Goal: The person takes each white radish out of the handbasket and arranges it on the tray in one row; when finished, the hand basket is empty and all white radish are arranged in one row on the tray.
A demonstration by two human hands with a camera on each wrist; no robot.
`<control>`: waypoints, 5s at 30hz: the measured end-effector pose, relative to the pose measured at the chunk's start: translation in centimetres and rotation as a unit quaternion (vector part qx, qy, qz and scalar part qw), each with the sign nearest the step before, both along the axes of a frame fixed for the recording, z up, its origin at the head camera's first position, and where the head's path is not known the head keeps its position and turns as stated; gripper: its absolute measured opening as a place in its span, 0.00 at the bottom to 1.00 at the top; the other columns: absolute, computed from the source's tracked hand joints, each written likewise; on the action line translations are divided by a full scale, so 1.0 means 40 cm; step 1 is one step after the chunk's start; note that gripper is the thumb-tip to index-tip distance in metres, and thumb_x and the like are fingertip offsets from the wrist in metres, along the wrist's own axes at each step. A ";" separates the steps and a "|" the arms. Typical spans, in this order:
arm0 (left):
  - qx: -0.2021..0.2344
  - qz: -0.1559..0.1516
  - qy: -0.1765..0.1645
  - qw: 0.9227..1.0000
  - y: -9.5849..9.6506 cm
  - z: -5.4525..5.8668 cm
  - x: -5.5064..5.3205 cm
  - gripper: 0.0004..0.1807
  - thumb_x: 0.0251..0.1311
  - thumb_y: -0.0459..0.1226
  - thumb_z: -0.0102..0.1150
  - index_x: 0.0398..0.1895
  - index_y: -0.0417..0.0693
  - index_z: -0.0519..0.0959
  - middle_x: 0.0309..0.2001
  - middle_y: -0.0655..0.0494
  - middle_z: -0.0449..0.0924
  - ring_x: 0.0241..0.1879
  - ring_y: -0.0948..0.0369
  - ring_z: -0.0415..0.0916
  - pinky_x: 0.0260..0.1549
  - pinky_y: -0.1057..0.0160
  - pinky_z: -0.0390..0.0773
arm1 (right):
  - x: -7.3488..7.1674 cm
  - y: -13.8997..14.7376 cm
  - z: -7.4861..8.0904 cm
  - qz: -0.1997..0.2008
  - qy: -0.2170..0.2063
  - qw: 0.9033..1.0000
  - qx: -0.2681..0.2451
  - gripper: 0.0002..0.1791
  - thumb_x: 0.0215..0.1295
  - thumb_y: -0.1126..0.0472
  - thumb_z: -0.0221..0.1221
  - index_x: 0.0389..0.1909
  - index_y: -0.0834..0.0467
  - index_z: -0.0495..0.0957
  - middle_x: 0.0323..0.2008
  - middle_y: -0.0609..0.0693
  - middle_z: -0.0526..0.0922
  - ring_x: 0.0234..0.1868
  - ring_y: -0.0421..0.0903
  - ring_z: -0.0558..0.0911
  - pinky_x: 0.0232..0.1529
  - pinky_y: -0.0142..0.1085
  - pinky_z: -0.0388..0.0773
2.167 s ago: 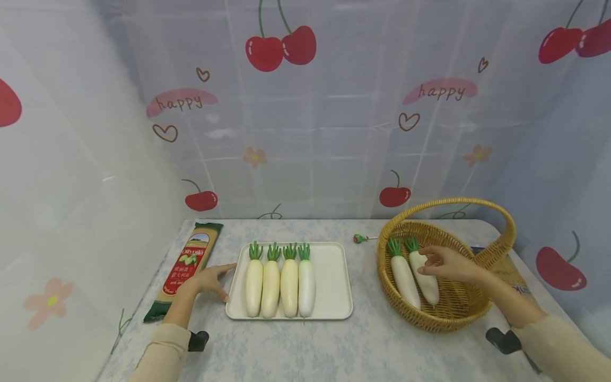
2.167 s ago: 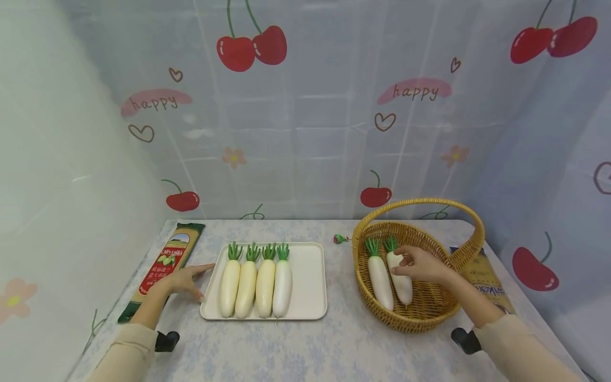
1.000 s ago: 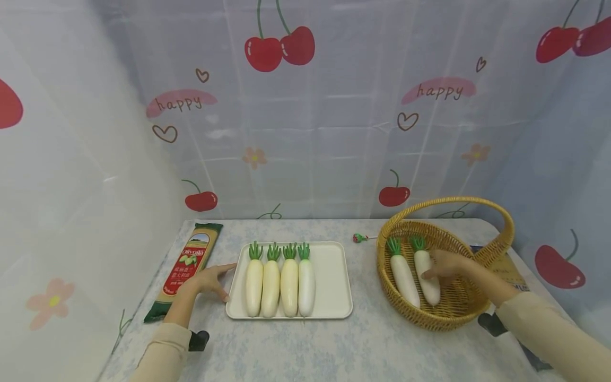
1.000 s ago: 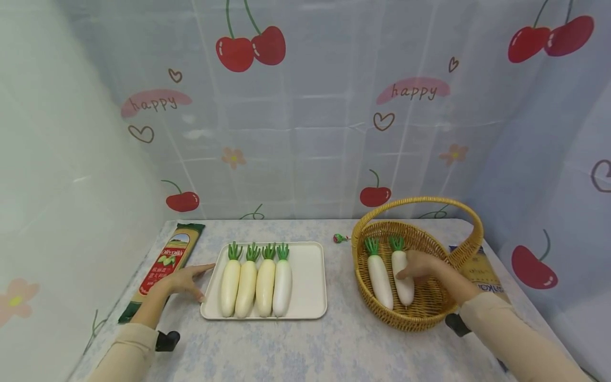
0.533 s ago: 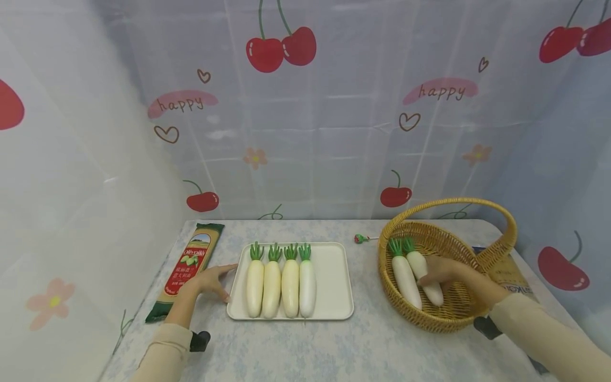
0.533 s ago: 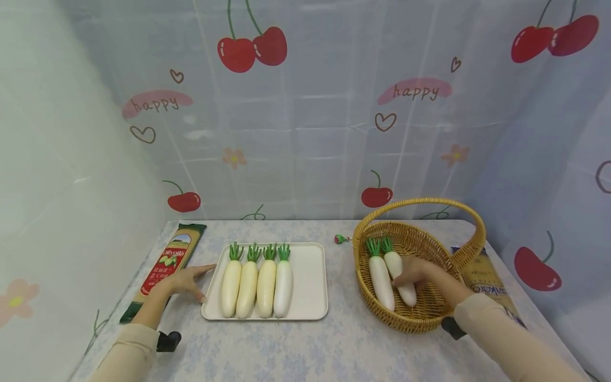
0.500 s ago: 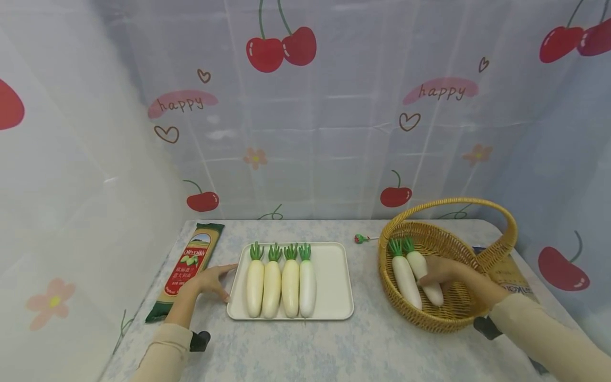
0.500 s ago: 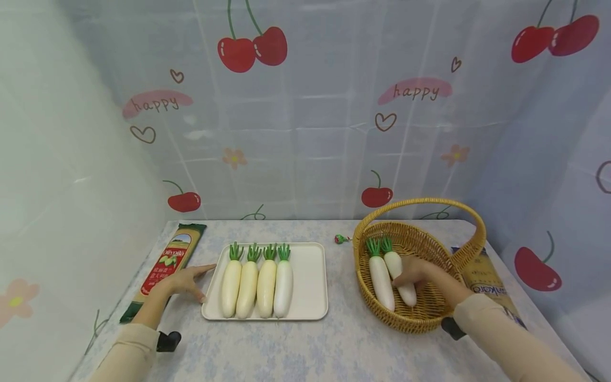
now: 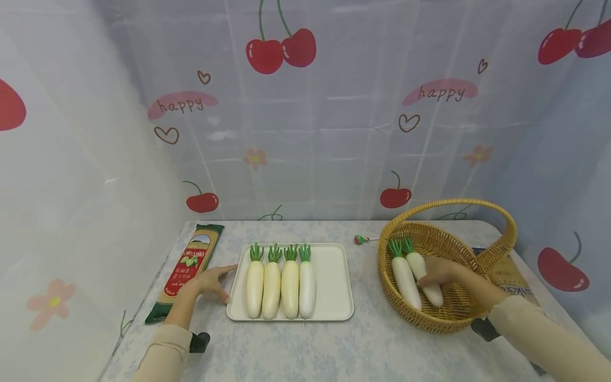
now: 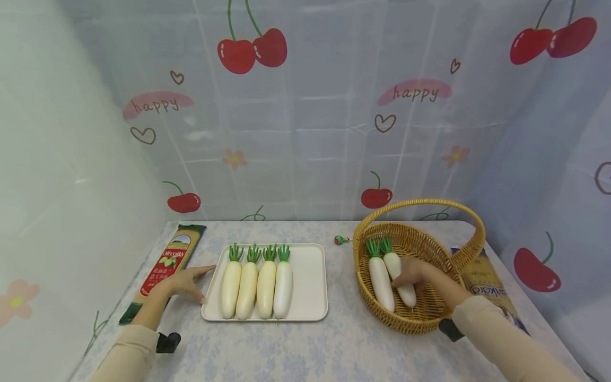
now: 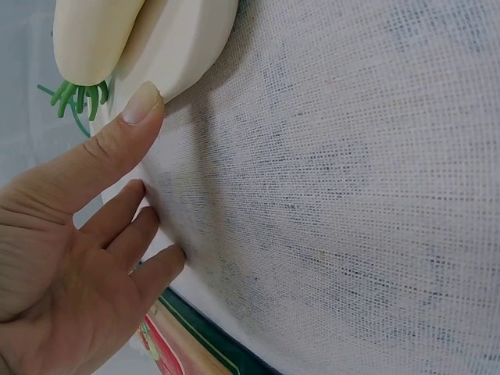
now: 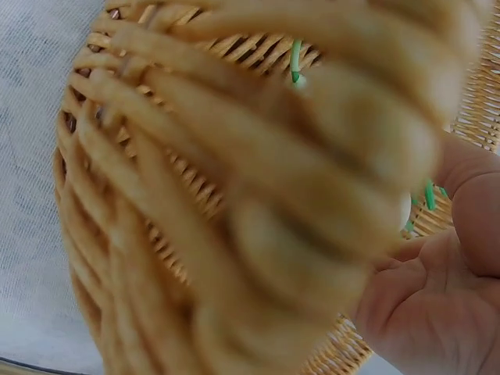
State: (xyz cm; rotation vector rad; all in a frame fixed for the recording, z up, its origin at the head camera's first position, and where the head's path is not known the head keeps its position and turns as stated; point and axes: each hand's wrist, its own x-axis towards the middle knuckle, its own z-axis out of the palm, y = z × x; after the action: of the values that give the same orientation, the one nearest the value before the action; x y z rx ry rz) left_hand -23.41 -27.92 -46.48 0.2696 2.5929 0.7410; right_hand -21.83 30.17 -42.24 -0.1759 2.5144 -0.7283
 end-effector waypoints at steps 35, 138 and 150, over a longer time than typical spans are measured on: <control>-0.001 -0.004 -0.005 1.000 0.000 0.004 -0.002 0.55 0.33 0.36 0.79 0.69 0.39 0.60 0.65 0.28 0.58 0.65 0.34 0.53 0.60 0.38 0.60 | 0.028 0.021 0.053 -0.023 0.071 0.997 -0.038 0.48 0.58 0.58 0.63 0.61 0.85 0.44 0.45 0.78 0.69 0.38 0.61 0.80 0.28 0.44 0.83; 0.011 -0.004 0.005 1.000 0.002 0.002 0.008 0.54 0.32 0.35 0.79 0.68 0.36 0.61 0.65 0.27 0.59 0.65 0.34 0.54 0.61 0.39 0.60 | 0.320 -0.201 0.097 0.077 0.021 0.933 -0.352 0.41 0.66 0.63 0.56 0.69 0.73 0.43 0.57 0.74 0.66 0.47 0.54 0.80 0.39 0.40 0.82; 0.004 -0.002 0.006 1.000 0.003 0.002 0.007 0.54 0.33 0.36 0.79 0.68 0.37 0.61 0.65 0.28 0.59 0.65 0.35 0.54 0.61 0.39 0.60 | 0.303 -0.247 0.076 0.087 0.013 0.922 -0.377 0.40 0.66 0.63 0.56 0.69 0.73 0.44 0.61 0.77 0.60 0.52 0.61 0.76 0.42 0.40 0.81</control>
State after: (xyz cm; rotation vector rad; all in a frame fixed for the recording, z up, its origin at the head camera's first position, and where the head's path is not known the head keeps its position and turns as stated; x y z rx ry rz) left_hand -23.15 -27.79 -46.39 0.2823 2.5999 0.7495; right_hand -9.69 20.28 -39.20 -0.6650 2.0717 -1.5840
